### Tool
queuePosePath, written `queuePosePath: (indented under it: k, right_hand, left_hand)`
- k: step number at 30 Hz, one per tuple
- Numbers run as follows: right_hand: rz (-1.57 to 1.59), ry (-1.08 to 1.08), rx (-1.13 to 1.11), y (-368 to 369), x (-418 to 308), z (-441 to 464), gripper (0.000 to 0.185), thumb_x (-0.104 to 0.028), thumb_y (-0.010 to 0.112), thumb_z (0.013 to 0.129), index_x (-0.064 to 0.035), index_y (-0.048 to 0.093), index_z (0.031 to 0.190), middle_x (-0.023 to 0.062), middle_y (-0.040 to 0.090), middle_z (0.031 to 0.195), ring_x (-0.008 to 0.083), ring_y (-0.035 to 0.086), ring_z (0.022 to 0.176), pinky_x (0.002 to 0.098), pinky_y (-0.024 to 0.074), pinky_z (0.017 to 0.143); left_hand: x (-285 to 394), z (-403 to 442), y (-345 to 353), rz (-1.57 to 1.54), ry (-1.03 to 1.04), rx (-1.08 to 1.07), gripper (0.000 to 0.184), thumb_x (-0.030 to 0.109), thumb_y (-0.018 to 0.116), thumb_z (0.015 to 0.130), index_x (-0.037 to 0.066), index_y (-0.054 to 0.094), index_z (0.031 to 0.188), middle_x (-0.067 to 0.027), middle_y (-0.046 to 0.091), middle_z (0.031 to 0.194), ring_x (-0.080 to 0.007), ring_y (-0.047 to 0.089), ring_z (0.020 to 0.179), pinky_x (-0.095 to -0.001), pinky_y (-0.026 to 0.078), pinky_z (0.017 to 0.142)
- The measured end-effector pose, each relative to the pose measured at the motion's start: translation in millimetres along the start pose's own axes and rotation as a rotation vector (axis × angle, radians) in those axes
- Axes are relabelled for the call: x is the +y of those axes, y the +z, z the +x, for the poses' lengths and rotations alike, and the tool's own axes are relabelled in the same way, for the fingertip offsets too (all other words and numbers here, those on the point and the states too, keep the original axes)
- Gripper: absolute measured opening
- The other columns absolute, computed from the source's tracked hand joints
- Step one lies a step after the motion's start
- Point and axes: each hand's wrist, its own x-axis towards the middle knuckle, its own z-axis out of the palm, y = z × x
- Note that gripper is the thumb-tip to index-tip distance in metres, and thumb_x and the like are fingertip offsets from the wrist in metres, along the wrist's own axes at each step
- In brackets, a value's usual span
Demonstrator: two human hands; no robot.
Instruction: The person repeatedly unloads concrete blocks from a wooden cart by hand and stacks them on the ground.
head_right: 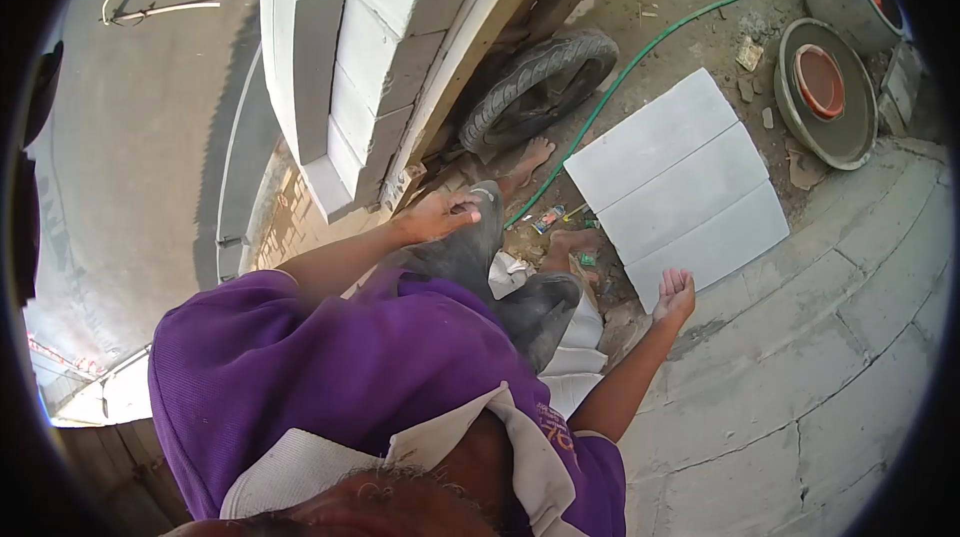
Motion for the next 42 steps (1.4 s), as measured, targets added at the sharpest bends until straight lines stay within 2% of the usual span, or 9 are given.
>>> queuePosePath:
  k: [4,8,11,14,16,20,27,33,42]
  right_hand:
    - [-0.133,-0.254,-0.128,99,-89,-65,0.054,-0.037,0.048,0.099,0.0035,0.045,0.135,0.0195,0.055,0.131,0.0304,0.055,0.121,0.0428,0.0353,0.106]
    - [-0.313,-0.53,-0.349,243,-128,-158,0.054,-0.037,0.051,0.098,0.0038,0.048,0.134,0.018,0.057,0.13,0.0282,0.056,0.119,0.0416,0.0361,0.104]
    - [-0.464,-0.78,-0.537,357,-117,-241,0.052,-0.036,0.056,0.097,0.0039,0.053,0.129,0.0165,0.06,0.125,0.0255,0.057,0.118,0.0409,0.039,0.101]
    - [-0.576,-0.967,-0.708,469,-87,-315,0.047,-0.029,0.063,0.094,0.0061,0.056,0.125,0.0174,0.062,0.121,0.0242,0.059,0.115,0.0365,0.0416,0.1]
    - [-0.655,-1.054,-0.84,543,-64,-345,0.048,-0.027,0.066,0.093,0.0078,0.056,0.124,0.0189,0.061,0.122,0.0242,0.058,0.114,0.0339,0.042,0.1]
    - [-0.831,-1.221,-0.999,685,-19,-395,0.052,-0.031,0.069,0.09,0.0081,0.058,0.122,0.0204,0.062,0.121,0.0253,0.059,0.114,0.0343,0.0439,0.099]
    - [-1.17,-1.564,-1.08,872,51,-391,0.07,-0.049,0.067,0.082,0.0024,0.058,0.128,0.023,0.063,0.123,0.0315,0.06,0.117,0.0365,0.045,0.1]
    - [-1.272,-1.232,-1.218,903,90,-420,0.064,-0.039,0.069,0.084,0.0064,0.058,0.128,0.0212,0.065,0.12,0.0249,0.063,0.109,0.0306,0.0467,0.095]
    - [-1.218,-1.529,-0.937,895,95,-401,0.052,-0.043,0.065,0.082,-0.0009,0.07,0.113,0.0226,0.068,0.11,0.0313,0.067,0.1,0.0354,0.0493,0.09]
  left_hand:
    - [-55,-40,-82,-0.13,0.098,0.693,0.046,0.027,0.069,0.09,-0.005,0.059,0.122,-0.0138,0.068,0.104,-0.0192,0.066,0.093,-0.03,0.052,0.084]
    - [-94,-80,-195,-0.332,-0.088,1.233,0.061,0.041,0.067,0.09,-0.005,0.055,0.127,-0.02,0.063,0.12,-0.0256,0.062,0.109,-0.0334,0.047,0.095]
    - [-214,-78,-286,-0.504,-0.139,1.506,0.079,0.052,0.066,0.087,-0.011,0.049,0.131,-0.0259,0.057,0.126,-0.0295,0.055,0.119,-0.0366,0.042,0.101]
    - [-329,-88,-344,-0.639,-0.371,1.513,0.083,0.056,0.068,0.083,-0.014,0.053,0.124,-0.0275,0.059,0.121,-0.0308,0.056,0.116,-0.038,0.043,0.098]
    - [-340,-102,-364,-0.698,-0.493,1.363,0.073,0.058,0.065,0.085,-0.012,0.062,0.109,-0.0175,0.062,0.105,-0.0223,0.056,0.098,-0.0366,0.046,0.085]
    - [-391,-73,-394,-0.79,-0.475,1.392,0.089,0.063,0.068,0.079,-0.016,0.057,0.119,-0.0251,0.06,0.122,-0.0335,0.058,0.111,-0.0423,0.045,0.095]
    - [-479,-42,-406,-0.731,-0.735,1.353,0.082,0.066,0.053,0.086,-0.009,0.064,0.114,-0.0256,0.065,0.117,-0.0372,0.061,0.111,-0.0429,0.045,0.095]
    - [-420,-66,-415,-0.416,-0.936,1.2,0.085,0.069,0.05,0.085,-0.012,0.067,0.104,-0.0307,0.066,0.106,-0.0416,0.063,0.106,-0.0455,0.046,0.093]
    - [-391,-51,-411,-0.406,-1.083,1.199,0.08,0.066,0.043,0.088,-0.007,0.068,0.11,-0.0267,0.063,0.119,-0.0376,0.06,0.114,-0.0459,0.046,0.096]
